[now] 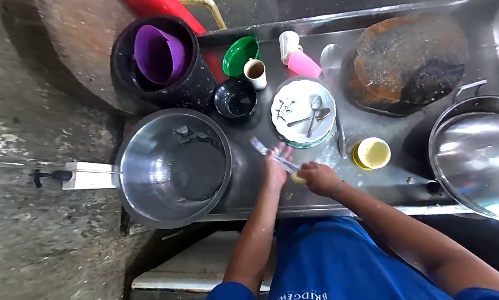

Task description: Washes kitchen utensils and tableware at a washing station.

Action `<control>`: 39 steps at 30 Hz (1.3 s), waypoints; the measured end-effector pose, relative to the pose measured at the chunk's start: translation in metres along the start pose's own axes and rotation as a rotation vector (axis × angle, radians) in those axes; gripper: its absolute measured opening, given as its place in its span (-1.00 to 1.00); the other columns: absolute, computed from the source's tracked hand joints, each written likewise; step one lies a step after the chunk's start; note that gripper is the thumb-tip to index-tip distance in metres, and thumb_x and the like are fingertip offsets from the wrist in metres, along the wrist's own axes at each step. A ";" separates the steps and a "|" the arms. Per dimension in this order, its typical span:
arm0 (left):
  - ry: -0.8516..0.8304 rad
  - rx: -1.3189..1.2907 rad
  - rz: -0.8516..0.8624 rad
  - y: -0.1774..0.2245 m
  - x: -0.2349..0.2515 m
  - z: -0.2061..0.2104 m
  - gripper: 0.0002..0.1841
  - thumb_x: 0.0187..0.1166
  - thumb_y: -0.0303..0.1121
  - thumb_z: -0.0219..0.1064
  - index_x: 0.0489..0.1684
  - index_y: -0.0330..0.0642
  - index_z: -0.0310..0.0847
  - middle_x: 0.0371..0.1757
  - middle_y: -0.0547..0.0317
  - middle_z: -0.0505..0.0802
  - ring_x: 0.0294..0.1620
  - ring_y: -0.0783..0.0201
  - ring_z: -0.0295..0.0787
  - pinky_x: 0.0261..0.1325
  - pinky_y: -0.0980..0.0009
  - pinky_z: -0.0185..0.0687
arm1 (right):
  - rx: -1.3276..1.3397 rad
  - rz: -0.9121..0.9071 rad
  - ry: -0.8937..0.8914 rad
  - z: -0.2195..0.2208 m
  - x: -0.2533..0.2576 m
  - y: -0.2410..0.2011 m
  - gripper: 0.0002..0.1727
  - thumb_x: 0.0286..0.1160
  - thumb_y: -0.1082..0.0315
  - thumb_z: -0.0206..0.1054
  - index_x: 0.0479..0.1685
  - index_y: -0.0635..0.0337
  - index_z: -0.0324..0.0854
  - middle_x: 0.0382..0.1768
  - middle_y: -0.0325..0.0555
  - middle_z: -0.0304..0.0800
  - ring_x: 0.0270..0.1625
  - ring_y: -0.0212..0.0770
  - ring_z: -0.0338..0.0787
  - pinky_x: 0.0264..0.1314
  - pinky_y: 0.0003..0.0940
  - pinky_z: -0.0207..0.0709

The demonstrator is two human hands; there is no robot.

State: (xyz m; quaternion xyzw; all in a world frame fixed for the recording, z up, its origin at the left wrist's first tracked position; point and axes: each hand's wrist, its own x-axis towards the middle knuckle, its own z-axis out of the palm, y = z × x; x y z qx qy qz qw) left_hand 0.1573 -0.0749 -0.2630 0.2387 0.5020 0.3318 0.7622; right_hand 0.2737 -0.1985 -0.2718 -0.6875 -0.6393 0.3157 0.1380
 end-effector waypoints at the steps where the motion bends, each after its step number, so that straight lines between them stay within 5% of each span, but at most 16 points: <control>1: 0.002 -0.055 0.076 0.025 0.007 -0.011 -0.68 0.92 -0.24 -0.17 0.31 -0.22 0.39 0.27 0.00 0.78 0.20 0.05 0.82 0.21 0.05 0.75 | -0.003 0.022 -0.096 0.000 -0.007 0.009 -0.68 0.39 0.46 0.39 0.11 0.02 0.82 0.17 -0.02 0.82 0.30 0.15 0.75 0.24 0.30 0.64; 4: 0.022 -0.298 0.274 0.087 0.022 -0.046 -0.67 0.93 -0.18 -0.20 0.11 -0.05 0.52 -0.10 0.27 0.87 0.00 0.30 0.87 0.21 0.24 0.79 | 0.140 0.166 -0.086 0.006 -0.033 0.049 -0.70 0.58 0.31 0.30 0.20 0.10 0.78 0.23 0.03 0.81 0.34 0.09 0.76 0.44 0.19 0.57; 7: 0.044 -0.324 0.363 0.096 0.021 -0.046 -0.48 0.94 -0.01 -0.43 0.34 -0.08 0.41 0.02 0.23 0.86 0.11 0.28 0.85 0.30 0.21 0.74 | 0.259 0.299 0.070 0.017 -0.052 0.079 -0.70 0.59 0.23 0.34 0.15 0.17 0.79 0.14 0.06 0.84 0.23 0.03 0.82 0.41 0.09 0.61; 9: 0.040 -0.032 0.272 0.071 0.021 -0.023 -0.48 0.93 0.00 -0.38 0.52 -0.08 0.31 0.11 0.22 0.79 0.03 0.33 0.81 0.14 0.29 0.74 | 0.283 0.356 0.079 0.021 -0.061 0.086 -0.68 0.59 0.20 0.34 0.16 0.17 0.78 0.14 0.06 0.84 0.24 0.01 0.81 0.43 0.06 0.60; 11: -0.019 0.403 0.273 0.033 0.036 0.007 -0.57 0.89 -0.15 -0.07 0.52 -0.22 0.40 0.14 0.06 0.78 -0.07 0.27 0.78 -0.05 0.30 0.71 | 0.268 0.391 0.036 0.025 -0.069 0.089 -0.67 0.60 0.18 0.33 0.19 0.14 0.77 0.17 0.07 0.82 0.27 0.04 0.80 0.43 0.09 0.59; 13: -0.123 0.883 0.418 0.000 0.067 0.039 -0.59 0.80 -0.22 0.14 0.40 -0.34 0.57 0.23 -0.11 0.82 0.14 0.13 0.81 0.22 0.16 0.72 | 0.255 0.416 -0.019 0.029 -0.076 0.091 -0.65 0.62 0.18 0.32 0.23 0.14 0.74 0.22 0.10 0.79 0.30 0.08 0.78 0.44 0.14 0.58; 15: -0.205 1.363 0.539 -0.016 0.091 0.078 -0.56 0.73 -0.14 0.20 0.41 -0.23 0.65 0.38 -0.13 0.77 0.45 -0.07 0.65 0.50 -0.09 0.54 | 0.250 0.427 -0.045 0.030 -0.082 0.089 -0.65 0.63 0.17 0.32 0.24 0.15 0.73 0.23 0.11 0.78 0.31 0.09 0.77 0.45 0.14 0.57; 17: -0.220 1.710 0.592 -0.027 0.110 0.110 -0.47 0.70 0.03 0.21 0.45 -0.14 0.66 0.46 -0.12 0.71 0.58 -0.27 0.47 0.44 -0.35 0.42 | 0.254 0.438 -0.043 0.030 -0.089 0.086 -0.64 0.64 0.16 0.31 0.27 0.13 0.72 0.24 0.08 0.78 0.31 0.06 0.77 0.44 0.12 0.59; 19: -0.218 1.850 0.598 -0.035 0.125 0.130 -0.51 0.66 0.04 0.27 0.30 -0.16 0.74 0.39 -0.09 0.76 0.54 -0.27 0.51 0.39 -0.36 0.45 | 0.278 0.460 -0.007 0.028 -0.098 0.084 -0.64 0.63 0.16 0.31 0.27 0.11 0.72 0.23 0.06 0.78 0.29 0.03 0.78 0.43 0.09 0.60; 22: -0.228 1.893 0.506 -0.040 0.124 0.138 -0.63 0.58 -0.15 0.38 0.06 -0.30 0.76 0.19 -0.22 0.83 0.36 -0.26 0.69 0.29 -0.30 0.58 | 0.354 0.512 0.056 0.037 -0.117 0.092 -0.64 0.59 0.19 0.34 0.26 0.13 0.73 0.22 0.05 0.80 0.31 0.01 0.77 0.48 0.07 0.57; 25: -0.279 1.937 0.346 -0.033 0.112 0.129 -0.61 0.59 -0.17 0.35 0.04 -0.40 0.72 0.13 -0.37 0.82 0.24 -0.33 0.76 0.19 -0.36 0.63 | 0.437 0.562 0.094 0.043 -0.130 0.100 -0.63 0.58 0.22 0.36 0.27 0.18 0.73 0.22 0.08 0.81 0.33 0.02 0.77 0.51 0.06 0.54; 28: -0.361 1.837 0.395 -0.022 0.104 0.109 -0.66 0.69 -0.22 0.28 0.17 -0.33 0.67 0.07 -0.32 0.83 0.15 -0.28 0.80 0.19 -0.33 0.65 | 0.472 0.567 0.202 0.027 -0.126 0.096 -0.58 0.62 0.23 0.33 0.39 0.19 0.65 0.26 0.12 0.80 0.34 0.03 0.78 0.52 0.07 0.54; 30: -0.433 1.698 0.384 -0.019 0.084 0.095 -0.67 0.81 -0.25 0.13 0.29 -0.31 0.59 -0.09 -0.16 0.88 -0.12 -0.09 0.91 0.02 -0.15 0.82 | 0.443 0.544 0.334 0.008 -0.113 0.088 -0.55 0.64 0.23 0.30 0.45 0.18 0.58 0.25 0.12 0.81 0.31 0.05 0.80 0.47 0.09 0.59; 32: -0.492 1.528 0.212 -0.029 0.050 0.076 -0.63 0.91 -0.21 -0.04 0.42 -0.28 0.45 -0.18 -0.06 0.89 -0.34 0.05 0.91 -0.19 0.03 0.88 | 0.391 0.528 0.478 -0.004 -0.095 0.082 -0.60 0.62 0.25 0.33 0.36 0.20 0.63 0.19 0.12 0.82 0.23 0.06 0.84 0.38 0.11 0.65; 35: -0.569 1.380 -0.010 -0.076 0.022 0.024 -0.58 0.91 -0.12 -0.02 0.51 -0.22 0.36 -0.19 -0.01 0.88 -0.45 0.17 0.83 -0.32 0.21 0.81 | 0.265 0.418 0.603 -0.007 -0.064 0.079 -0.68 0.53 0.38 0.41 0.22 0.21 0.71 0.17 0.14 0.78 0.21 0.12 0.81 0.31 0.15 0.69; 39: -0.534 1.374 -0.137 -0.120 0.007 -0.008 -0.63 0.92 -0.21 -0.06 0.45 -0.25 0.39 -0.24 0.06 0.80 -0.45 0.30 0.71 -0.31 0.35 0.69 | 0.021 0.212 0.324 0.016 -0.025 0.085 -0.67 0.34 0.46 0.48 0.12 0.07 0.81 0.21 0.06 0.80 0.33 0.18 0.72 0.32 0.22 0.62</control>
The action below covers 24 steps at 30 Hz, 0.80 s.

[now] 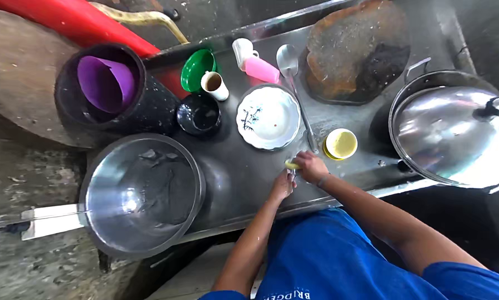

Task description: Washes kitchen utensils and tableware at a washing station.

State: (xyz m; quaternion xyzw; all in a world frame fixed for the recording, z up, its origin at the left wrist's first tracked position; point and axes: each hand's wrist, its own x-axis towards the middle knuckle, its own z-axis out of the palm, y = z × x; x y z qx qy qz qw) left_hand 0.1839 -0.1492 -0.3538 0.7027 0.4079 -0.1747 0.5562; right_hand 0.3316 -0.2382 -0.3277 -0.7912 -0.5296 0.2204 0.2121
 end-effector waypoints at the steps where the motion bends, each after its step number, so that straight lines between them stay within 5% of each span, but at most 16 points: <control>1: -0.002 0.012 -0.038 -0.001 0.000 0.004 -0.63 0.91 -0.23 -0.06 0.48 -0.25 0.39 -0.22 0.05 0.79 -0.41 0.29 0.72 -0.26 0.34 0.70 | -0.083 -0.024 -0.115 0.008 0.008 0.005 -0.67 0.39 0.45 0.46 0.16 0.04 0.80 0.24 0.04 0.78 0.35 0.21 0.68 0.28 0.26 0.58; 7: 0.023 -0.119 -0.071 -0.006 0.003 0.014 -0.64 0.91 -0.21 -0.03 0.48 -0.19 0.40 -0.25 0.10 0.75 -0.46 0.35 0.62 -0.35 0.42 0.59 | -0.182 -0.028 -0.338 0.020 0.025 0.001 -0.68 0.43 0.49 0.40 0.16 0.07 0.78 0.31 0.06 0.74 0.44 0.24 0.63 0.32 0.33 0.57; 12: 0.095 -0.353 -0.062 0.000 0.000 0.014 -0.63 0.85 -0.17 0.13 0.36 -0.27 0.44 -0.22 0.09 0.81 -0.50 0.38 0.68 -0.40 0.48 0.64 | -0.094 0.197 -0.111 -0.012 0.051 0.012 -0.64 0.44 0.45 0.36 0.22 0.03 0.78 0.36 0.04 0.74 0.48 0.24 0.64 0.28 0.39 0.60; 16: 0.107 -0.450 -0.149 -0.003 -0.002 0.012 -0.65 0.76 -0.22 0.28 0.34 -0.23 0.55 -0.21 0.13 0.89 -0.57 0.43 0.68 -0.49 0.53 0.60 | -0.019 0.059 -0.151 -0.001 0.007 0.003 -0.68 0.39 0.44 0.44 0.13 0.04 0.81 0.25 0.05 0.79 0.35 0.22 0.72 0.26 0.33 0.64; 24: 0.072 -0.622 -0.283 -0.004 -0.028 0.041 -0.70 0.89 -0.23 0.01 0.17 -0.26 0.57 -0.47 0.25 0.64 -0.70 0.46 0.38 -0.66 0.58 0.29 | -0.128 0.027 -0.365 0.023 -0.012 0.006 -0.69 0.40 0.44 0.43 0.11 0.00 0.81 0.24 0.01 0.78 0.35 0.21 0.69 0.25 0.31 0.60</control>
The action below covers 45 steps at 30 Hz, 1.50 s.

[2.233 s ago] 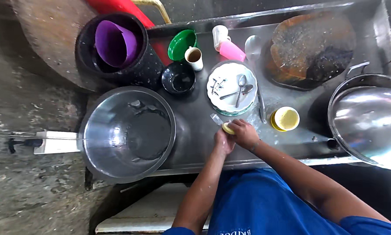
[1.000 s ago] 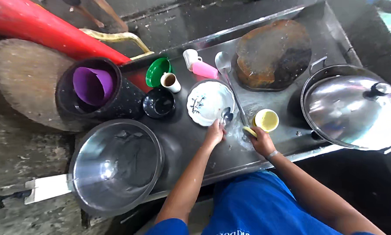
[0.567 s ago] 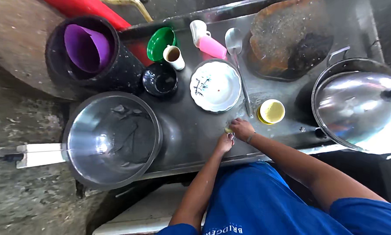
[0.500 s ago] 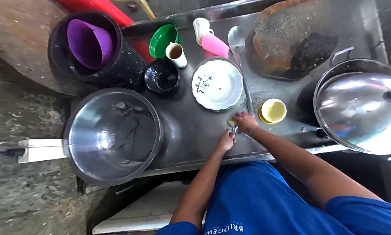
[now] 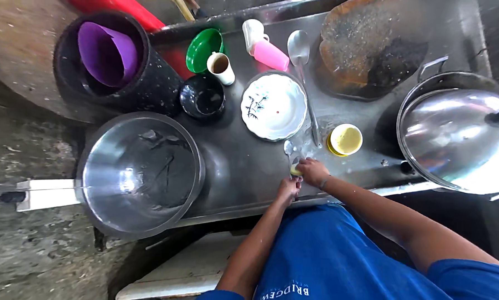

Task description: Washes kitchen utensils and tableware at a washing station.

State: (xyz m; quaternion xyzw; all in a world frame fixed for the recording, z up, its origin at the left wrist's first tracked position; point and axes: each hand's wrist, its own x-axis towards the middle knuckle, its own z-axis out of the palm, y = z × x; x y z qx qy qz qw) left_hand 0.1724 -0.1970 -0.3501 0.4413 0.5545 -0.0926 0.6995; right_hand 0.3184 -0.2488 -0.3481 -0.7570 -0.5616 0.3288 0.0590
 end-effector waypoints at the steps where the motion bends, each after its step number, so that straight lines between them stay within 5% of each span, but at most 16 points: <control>1: -0.016 -0.032 -0.015 0.003 0.000 -0.002 -0.68 0.90 -0.21 0.01 0.15 -0.26 0.58 -0.48 0.27 0.63 -0.71 0.47 0.34 -0.67 0.59 0.26 | -0.004 0.015 -0.015 -0.007 0.003 0.002 -0.68 0.42 0.45 0.40 0.15 0.00 0.80 0.28 0.03 0.76 0.37 0.25 0.67 0.26 0.34 0.57; 5: -0.070 -0.127 -0.093 0.005 0.004 -0.006 -0.68 0.91 -0.18 -0.02 0.21 -0.21 0.55 -0.49 0.28 0.58 -0.77 0.51 0.24 -0.74 0.63 0.16 | 0.004 0.028 0.005 -0.015 0.005 -0.002 -0.70 0.37 0.46 0.45 0.07 0.04 0.82 0.28 0.07 0.74 0.38 0.30 0.65 0.20 0.41 0.59; 13: -0.101 0.052 -0.085 0.003 0.004 -0.022 -0.71 0.88 -0.18 0.07 0.22 -0.21 0.46 -0.49 0.28 0.62 -0.72 0.50 0.33 -0.68 0.61 0.23 | 0.065 -0.004 -0.025 -0.003 0.015 -0.011 -0.64 0.34 0.46 0.45 0.13 -0.07 0.82 0.30 -0.03 0.74 0.38 0.21 0.67 0.20 0.34 0.64; 17: -0.059 0.159 -0.032 0.007 -0.013 -0.032 -0.47 0.91 0.05 -0.14 0.44 -0.10 0.56 -0.48 0.25 0.69 -0.71 0.45 0.32 -0.65 0.55 0.17 | 0.133 0.235 0.094 -0.048 0.026 0.019 -0.63 0.44 0.44 0.36 0.23 0.04 0.78 0.37 0.12 0.72 0.46 0.30 0.65 0.26 0.45 0.59; 19: 0.018 0.394 0.061 0.007 -0.025 -0.046 -0.31 0.90 0.14 -0.37 0.44 -0.03 0.65 -0.33 0.19 0.83 -0.55 0.35 0.50 -0.42 0.38 0.40 | 0.294 0.268 0.247 -0.067 0.014 0.027 -0.69 0.58 0.32 0.34 0.22 0.15 0.76 0.30 0.15 0.76 0.39 0.22 0.73 0.40 0.34 0.56; 20: 0.046 0.492 0.111 0.007 -0.031 -0.056 -0.33 0.92 0.06 -0.38 0.42 -0.06 0.68 -0.15 0.11 0.87 -0.30 0.26 0.69 -0.08 0.23 0.61 | 0.355 0.241 0.325 -0.074 0.004 0.026 -0.69 0.59 0.31 0.35 0.24 0.18 0.75 0.27 0.14 0.78 0.36 0.17 0.75 0.45 0.26 0.56; 23: 0.089 0.662 0.229 -0.007 -0.046 -0.075 -0.51 0.93 -0.15 -0.16 0.23 -0.15 0.75 0.17 0.00 0.85 0.22 0.14 0.76 0.41 0.05 0.57 | 0.391 0.144 0.437 -0.065 -0.032 0.007 -0.69 0.55 0.36 0.40 0.22 0.19 0.76 0.19 0.13 0.80 0.26 0.11 0.80 0.39 0.17 0.63; 27: 0.091 0.589 0.391 -0.006 -0.050 -0.060 -0.66 0.87 -0.26 0.01 0.21 -0.21 0.69 -0.22 0.13 0.80 -0.25 0.32 0.72 -0.03 0.30 0.68 | 0.291 -0.070 0.318 -0.030 -0.054 -0.046 -0.58 0.36 0.45 0.48 0.25 0.00 0.79 0.16 0.03 0.80 0.19 0.08 0.81 0.19 0.16 0.73; 29: 0.097 0.559 0.388 0.005 -0.054 -0.044 -0.68 0.86 -0.30 0.02 0.24 -0.23 0.67 -0.17 0.07 0.80 -0.18 0.27 0.73 0.07 0.25 0.68 | 0.220 -0.151 0.314 -0.021 -0.043 -0.050 -0.56 0.33 0.45 0.48 0.25 -0.06 0.79 0.17 0.02 0.81 0.18 0.13 0.79 0.11 0.17 0.72; 31: 0.109 0.556 0.395 0.011 -0.055 -0.032 -0.65 0.89 -0.28 -0.05 0.18 -0.18 0.69 -0.23 0.11 0.77 -0.26 0.27 0.68 -0.03 0.24 0.65 | 0.234 -0.111 0.409 -0.026 -0.030 -0.040 -0.57 0.27 0.54 0.48 0.18 0.03 0.83 0.12 0.07 0.81 0.16 0.17 0.80 0.10 0.21 0.73; 33: 0.128 0.461 0.415 0.009 -0.058 -0.026 -0.71 0.85 -0.31 0.06 0.18 -0.23 0.67 -0.26 0.13 0.76 -0.32 0.33 0.65 -0.12 0.33 0.63 | 0.261 -0.162 0.411 -0.030 -0.040 -0.043 -0.59 0.26 0.56 0.48 0.13 0.07 0.83 0.10 0.04 0.80 0.16 0.10 0.79 0.15 0.14 0.73; 35: 0.136 0.375 0.438 0.011 -0.058 -0.026 -0.75 0.77 -0.37 0.19 0.24 -0.30 0.62 -0.13 0.07 0.83 -0.19 0.33 0.76 0.01 0.33 0.74 | 0.247 -0.264 0.402 -0.031 -0.049 -0.047 -0.61 0.25 0.52 0.48 0.11 0.05 0.82 0.10 0.01 0.81 0.16 0.05 0.80 0.13 0.07 0.75; 39: 0.102 0.367 0.442 0.011 -0.057 -0.016 -0.68 0.88 -0.25 0.01 0.06 -0.16 0.71 -0.41 0.22 0.66 -0.47 0.35 0.52 -0.32 0.36 0.52 | 0.304 -0.136 0.459 -0.039 -0.043 -0.033 -0.65 0.29 0.56 0.46 0.10 0.16 0.82 0.10 0.10 0.80 0.15 0.13 0.80 0.18 0.17 0.73; 42: 0.116 0.308 0.456 0.013 -0.062 -0.020 -0.75 0.81 -0.30 0.15 0.21 -0.22 0.66 -0.18 0.14 0.82 -0.28 0.37 0.72 -0.08 0.37 0.70 | 0.245 -0.278 0.424 -0.037 -0.052 -0.037 -0.65 0.30 0.50 0.46 0.10 0.09 0.82 0.09 0.01 0.82 0.16 0.05 0.81 0.14 0.06 0.76; 44: 0.108 0.222 0.436 0.010 -0.057 -0.015 -0.69 0.89 -0.27 0.00 0.11 -0.25 0.65 -0.38 0.15 0.71 -0.47 0.32 0.61 -0.34 0.37 0.60 | 0.255 -0.176 0.409 -0.046 -0.038 -0.019 -0.66 0.38 0.50 0.42 0.15 0.12 0.82 0.13 0.07 0.83 0.20 0.11 0.81 0.21 0.14 0.73; 45: 0.083 0.117 0.413 0.012 -0.057 -0.012 -0.65 0.92 -0.27 -0.08 0.16 -0.31 0.59 -0.34 0.09 0.76 -0.45 0.25 0.72 -0.37 0.32 0.73 | 0.268 -0.116 0.430 -0.054 -0.031 -0.011 -0.66 0.40 0.50 0.40 0.16 0.13 0.81 0.13 0.08 0.81 0.22 0.13 0.80 0.26 0.17 0.70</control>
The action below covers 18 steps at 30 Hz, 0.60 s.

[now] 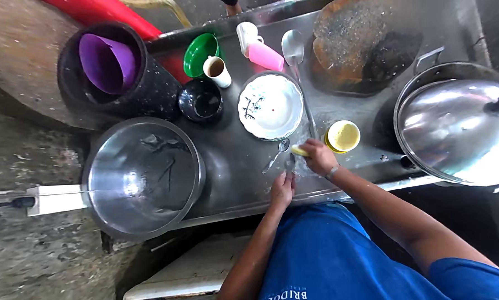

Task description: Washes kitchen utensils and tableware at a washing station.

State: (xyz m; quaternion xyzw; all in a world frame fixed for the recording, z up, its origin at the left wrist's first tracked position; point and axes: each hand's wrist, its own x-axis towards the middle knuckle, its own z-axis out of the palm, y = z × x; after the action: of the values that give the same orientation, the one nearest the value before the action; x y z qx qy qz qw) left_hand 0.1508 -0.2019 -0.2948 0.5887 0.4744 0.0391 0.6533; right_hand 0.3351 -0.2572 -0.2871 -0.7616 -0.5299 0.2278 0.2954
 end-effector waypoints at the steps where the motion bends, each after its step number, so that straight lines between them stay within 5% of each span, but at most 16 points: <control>1: -0.001 -0.168 -0.037 0.008 0.002 0.002 -0.61 0.94 -0.27 -0.17 0.28 -0.35 0.50 -0.19 -0.04 0.84 -0.32 0.10 0.88 -0.30 0.17 0.88 | -0.004 0.005 0.043 -0.005 0.007 -0.001 -0.67 0.41 0.48 0.40 0.15 0.14 0.81 0.11 0.08 0.82 0.22 0.12 0.79 0.27 0.16 0.69; 3: 0.039 -0.479 -0.148 0.024 0.005 0.003 -0.48 0.94 -0.05 -0.29 0.47 -0.17 0.44 0.05 -0.09 0.85 -0.09 -0.02 0.88 -0.14 0.01 0.85 | -0.027 -0.094 0.039 -0.001 0.001 -0.020 -0.64 0.30 0.47 0.49 0.13 0.12 0.82 0.10 0.07 0.83 0.20 0.13 0.80 0.20 0.17 0.72; 5: 0.131 -0.609 -0.196 0.036 0.015 -0.003 -0.40 0.86 0.18 -0.26 0.32 -0.04 0.57 0.01 0.08 0.85 -0.12 0.13 0.82 -0.11 0.14 0.76 | -0.091 -0.171 -0.074 0.018 -0.022 -0.035 -0.62 0.21 0.43 0.55 0.10 0.03 0.82 0.08 0.02 0.82 0.15 0.13 0.79 0.03 0.18 0.75; 8: 0.130 -0.654 -0.090 0.034 0.027 -0.017 -0.49 0.92 0.04 -0.30 0.25 -0.12 0.46 0.16 0.01 0.86 0.02 0.04 0.89 0.04 0.08 0.82 | -0.147 -0.140 -0.259 0.023 -0.037 -0.037 -0.72 0.34 0.38 0.44 0.05 -0.01 0.81 0.06 -0.04 0.81 0.15 0.11 0.78 0.03 0.16 0.70; 11: 0.125 -0.632 -0.144 0.038 0.017 -0.008 -0.44 0.86 0.16 -0.22 0.19 -0.01 0.62 0.01 0.14 0.87 -0.14 0.21 0.83 -0.15 0.24 0.77 | -0.114 -0.211 -0.045 0.023 -0.027 -0.039 -0.68 0.24 0.41 0.52 0.03 0.03 0.84 0.07 0.00 0.84 0.06 0.12 0.82 -0.07 0.13 0.75; 13: 0.137 -0.686 -0.072 0.048 0.015 -0.012 -0.44 0.89 0.11 -0.26 0.16 -0.01 0.63 0.15 0.14 0.88 0.02 0.16 0.86 -0.01 0.17 0.78 | -0.142 -0.248 -0.011 0.023 -0.028 -0.036 -0.68 0.24 0.41 0.51 0.03 0.00 0.83 0.01 -0.05 0.82 0.04 0.07 0.80 -0.12 0.08 0.74; 16: 0.109 -0.726 0.109 0.052 0.021 -0.040 -0.46 0.91 0.04 -0.42 0.16 0.00 0.50 0.39 0.08 0.78 0.30 -0.06 0.80 0.20 -0.12 0.75 | -0.080 -0.074 -0.213 0.008 -0.040 -0.027 -0.77 0.41 0.34 0.42 0.01 -0.02 0.83 0.04 -0.08 0.84 0.12 0.03 0.82 0.07 0.15 0.72; 18: 0.080 -0.680 0.160 0.056 0.021 -0.042 -0.49 0.91 0.05 -0.38 0.19 0.07 0.52 0.50 0.22 0.73 0.40 0.08 0.74 0.28 -0.01 0.71 | 0.175 0.082 -0.139 -0.005 -0.026 -0.027 -0.81 0.48 0.35 0.42 -0.03 0.15 0.84 -0.01 0.01 0.85 0.03 0.01 0.85 0.13 0.15 0.73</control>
State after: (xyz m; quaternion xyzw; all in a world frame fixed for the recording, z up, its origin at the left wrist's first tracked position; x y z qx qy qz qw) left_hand 0.1629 -0.1417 -0.2559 0.3708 0.4115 0.2691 0.7879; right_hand 0.3115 -0.2754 -0.2642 -0.7364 -0.4955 0.3373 0.3139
